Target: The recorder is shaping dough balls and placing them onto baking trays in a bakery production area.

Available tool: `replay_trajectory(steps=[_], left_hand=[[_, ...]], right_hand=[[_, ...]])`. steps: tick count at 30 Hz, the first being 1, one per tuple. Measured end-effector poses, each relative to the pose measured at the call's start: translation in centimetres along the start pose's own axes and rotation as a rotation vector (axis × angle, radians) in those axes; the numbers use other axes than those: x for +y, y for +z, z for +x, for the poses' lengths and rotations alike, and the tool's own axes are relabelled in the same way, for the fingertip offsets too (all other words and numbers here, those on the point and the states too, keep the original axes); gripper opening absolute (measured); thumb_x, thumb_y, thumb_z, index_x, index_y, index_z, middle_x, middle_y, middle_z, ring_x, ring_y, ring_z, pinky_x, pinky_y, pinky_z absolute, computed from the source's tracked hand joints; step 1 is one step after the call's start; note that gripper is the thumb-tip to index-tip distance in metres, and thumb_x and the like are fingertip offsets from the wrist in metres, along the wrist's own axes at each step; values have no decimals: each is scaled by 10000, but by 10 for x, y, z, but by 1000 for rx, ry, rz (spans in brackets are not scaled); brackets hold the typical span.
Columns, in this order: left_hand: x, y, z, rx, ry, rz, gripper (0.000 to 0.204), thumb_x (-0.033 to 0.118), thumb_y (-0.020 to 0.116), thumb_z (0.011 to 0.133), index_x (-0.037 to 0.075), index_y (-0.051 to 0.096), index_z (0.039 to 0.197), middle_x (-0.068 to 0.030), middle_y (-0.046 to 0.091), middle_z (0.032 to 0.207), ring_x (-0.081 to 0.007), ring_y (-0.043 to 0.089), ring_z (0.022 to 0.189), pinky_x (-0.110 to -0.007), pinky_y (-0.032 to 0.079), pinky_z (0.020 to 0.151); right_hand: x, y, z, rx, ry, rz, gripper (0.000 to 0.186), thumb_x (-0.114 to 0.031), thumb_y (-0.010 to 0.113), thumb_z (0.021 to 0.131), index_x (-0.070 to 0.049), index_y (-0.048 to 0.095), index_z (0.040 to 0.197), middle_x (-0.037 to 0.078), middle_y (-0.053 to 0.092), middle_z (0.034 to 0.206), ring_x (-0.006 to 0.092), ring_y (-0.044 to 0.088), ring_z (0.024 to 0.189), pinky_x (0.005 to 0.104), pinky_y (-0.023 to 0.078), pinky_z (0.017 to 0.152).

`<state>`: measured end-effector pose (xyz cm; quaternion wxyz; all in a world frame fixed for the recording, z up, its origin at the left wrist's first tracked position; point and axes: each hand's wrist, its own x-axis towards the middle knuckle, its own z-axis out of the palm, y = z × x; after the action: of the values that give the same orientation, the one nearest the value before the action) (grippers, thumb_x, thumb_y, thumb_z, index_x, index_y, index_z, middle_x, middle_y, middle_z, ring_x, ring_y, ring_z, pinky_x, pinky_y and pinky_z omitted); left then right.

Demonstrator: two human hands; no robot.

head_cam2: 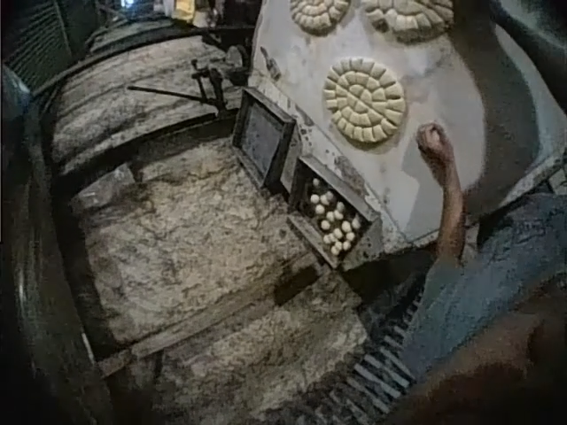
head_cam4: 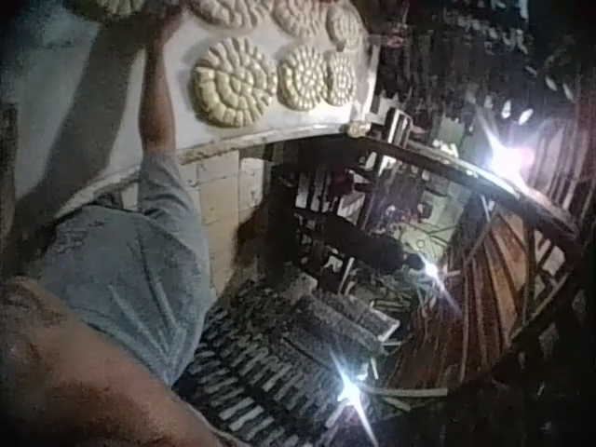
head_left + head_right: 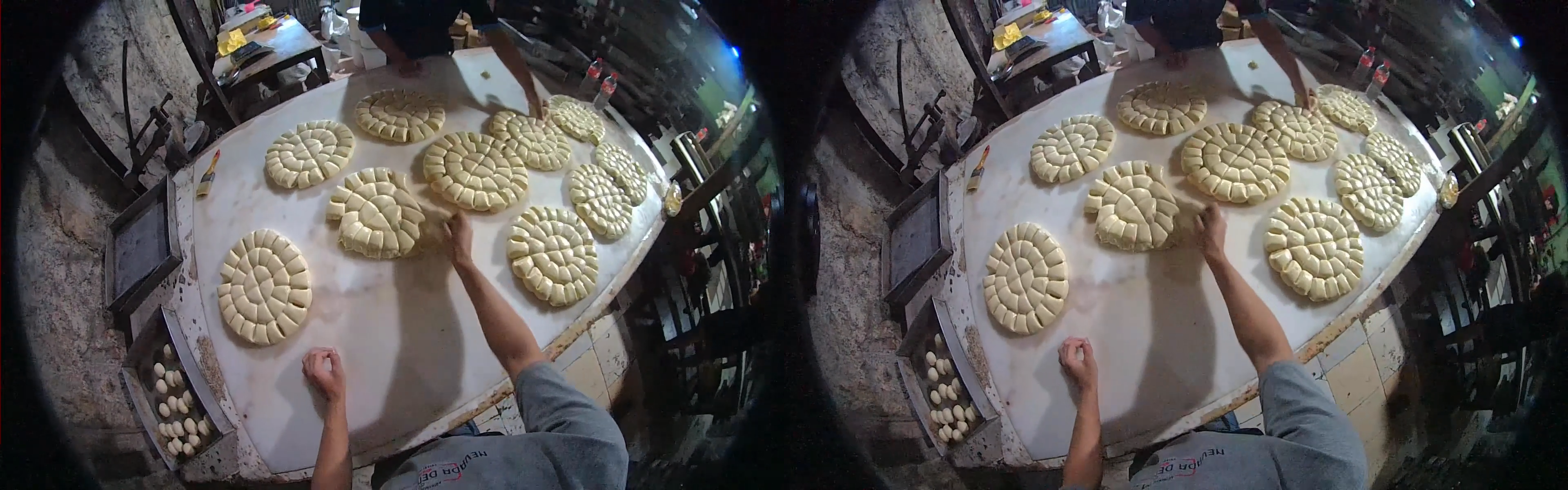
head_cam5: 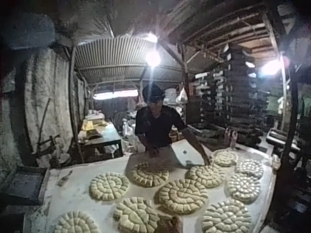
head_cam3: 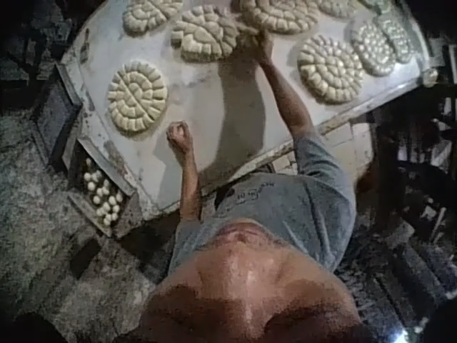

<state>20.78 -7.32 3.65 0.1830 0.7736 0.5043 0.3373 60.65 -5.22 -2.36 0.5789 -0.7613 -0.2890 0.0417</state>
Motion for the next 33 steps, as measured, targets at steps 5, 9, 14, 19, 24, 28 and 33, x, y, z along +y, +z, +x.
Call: replay_trajectory(steps=[5,9,14,19,24,28,33], left_hand=[[-19,-6,-50,-205,12,-297,253,260,553,852,9,573,867,-126,593,916,-290,549,932,-367,405,859],[2,-10,-77,-97,-120,-811,450,435,509,888,17,537,1051,-133,605,946,-254,576,918,-370,431,833],[-19,-40,-103,-517,-126,-771,439,429,543,885,18,559,1038,-133,626,844,-232,600,757,-332,476,677],[-39,-69,-107,-524,-176,-594,346,339,578,880,-4,583,931,-116,624,746,-180,581,655,-306,452,578],[-42,-78,-134,-221,22,-200,451,414,705,721,20,549,874,-146,539,864,-324,518,818,-417,426,746],[-42,-62,-83,-267,176,378,514,411,757,592,63,518,885,-139,497,911,-351,459,924,-496,359,813],[-21,31,-9,126,-119,299,73,119,573,710,69,585,659,-125,570,756,-332,542,763,-425,447,693]], right_hand=[[-42,-54,-139,19,531,512,286,-230,627,833,-55,509,1026,80,602,888,165,585,759,311,491,641],[-113,-68,-262,-612,649,683,324,-184,634,834,-46,500,1094,79,582,924,176,588,818,317,507,672],[-184,-60,-308,-1106,243,124,295,-173,651,823,-31,561,1065,47,613,886,115,558,809,279,483,691],[-145,-111,-268,-869,461,202,317,-121,637,798,15,573,1077,75,639,824,118,588,755,260,483,657],[-79,-172,-244,-445,224,-102,302,-156,641,779,-19,561,1036,106,602,925,196,583,814,298,480,678],[-44,-183,-204,-607,-502,-622,405,-261,692,691,-78,547,1022,146,515,1001,324,446,1003,426,349,903],[-50,-77,-131,-277,-309,-542,330,-278,678,655,-75,559,888,120,513,958,330,442,967,429,357,879]])
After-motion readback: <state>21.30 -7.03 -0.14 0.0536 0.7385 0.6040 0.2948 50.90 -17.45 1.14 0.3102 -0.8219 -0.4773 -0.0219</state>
